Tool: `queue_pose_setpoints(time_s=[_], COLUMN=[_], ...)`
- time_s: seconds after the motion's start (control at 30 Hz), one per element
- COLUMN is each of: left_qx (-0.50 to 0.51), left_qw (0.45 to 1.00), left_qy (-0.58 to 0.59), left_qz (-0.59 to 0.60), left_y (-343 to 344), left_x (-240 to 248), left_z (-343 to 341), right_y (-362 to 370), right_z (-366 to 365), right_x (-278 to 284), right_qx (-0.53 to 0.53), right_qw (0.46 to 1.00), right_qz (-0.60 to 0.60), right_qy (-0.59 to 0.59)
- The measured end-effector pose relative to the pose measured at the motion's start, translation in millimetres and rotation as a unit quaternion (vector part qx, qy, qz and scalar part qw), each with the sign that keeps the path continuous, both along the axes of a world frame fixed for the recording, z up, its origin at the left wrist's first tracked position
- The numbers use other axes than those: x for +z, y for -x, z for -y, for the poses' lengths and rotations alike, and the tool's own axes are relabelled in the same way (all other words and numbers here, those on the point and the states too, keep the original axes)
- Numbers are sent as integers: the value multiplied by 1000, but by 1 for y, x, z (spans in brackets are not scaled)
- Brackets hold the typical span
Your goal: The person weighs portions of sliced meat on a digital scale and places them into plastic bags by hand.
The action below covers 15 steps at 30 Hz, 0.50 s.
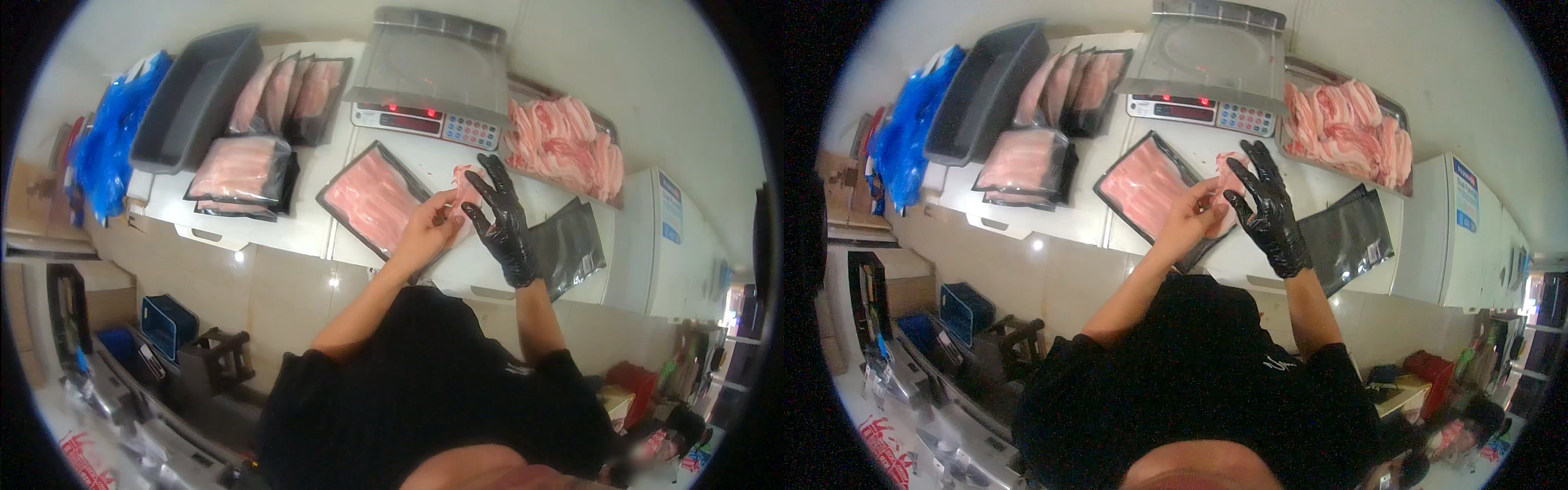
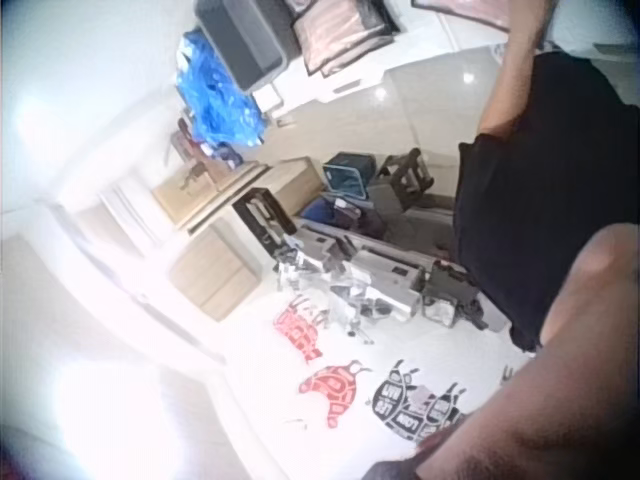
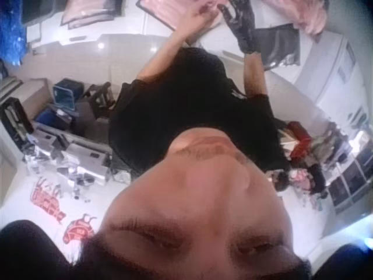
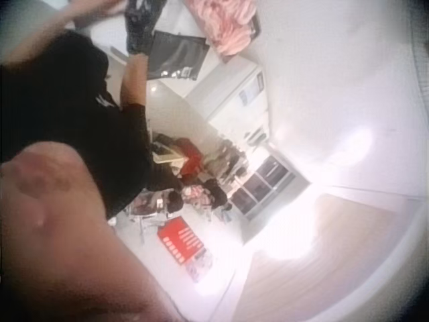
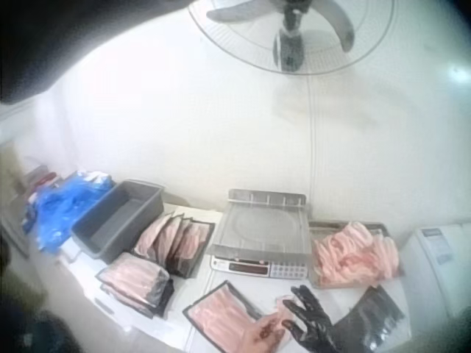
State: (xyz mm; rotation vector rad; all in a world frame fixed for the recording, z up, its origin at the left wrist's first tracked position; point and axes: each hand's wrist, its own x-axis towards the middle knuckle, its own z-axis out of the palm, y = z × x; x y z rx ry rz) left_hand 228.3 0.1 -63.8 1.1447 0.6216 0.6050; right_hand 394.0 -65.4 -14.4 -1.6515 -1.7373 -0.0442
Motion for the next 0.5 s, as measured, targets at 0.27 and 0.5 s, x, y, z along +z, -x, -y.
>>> queue_pose_setpoints(time_s=[0.27, 0.5], left_qx=[54, 200], left_qw=[988, 818], left_qy=[-137, -535], left_qz=[37, -71], left_y=[-27, -36], left_x=[-5, -20], left_z=[36, 58], right_y=[-48, -48], right_z=[40, 44], right_x=[-48, -47], right_qx=[101, 174], right_qw=[953, 791], right_qz=[-276, -562], right_qy=[68, 168])
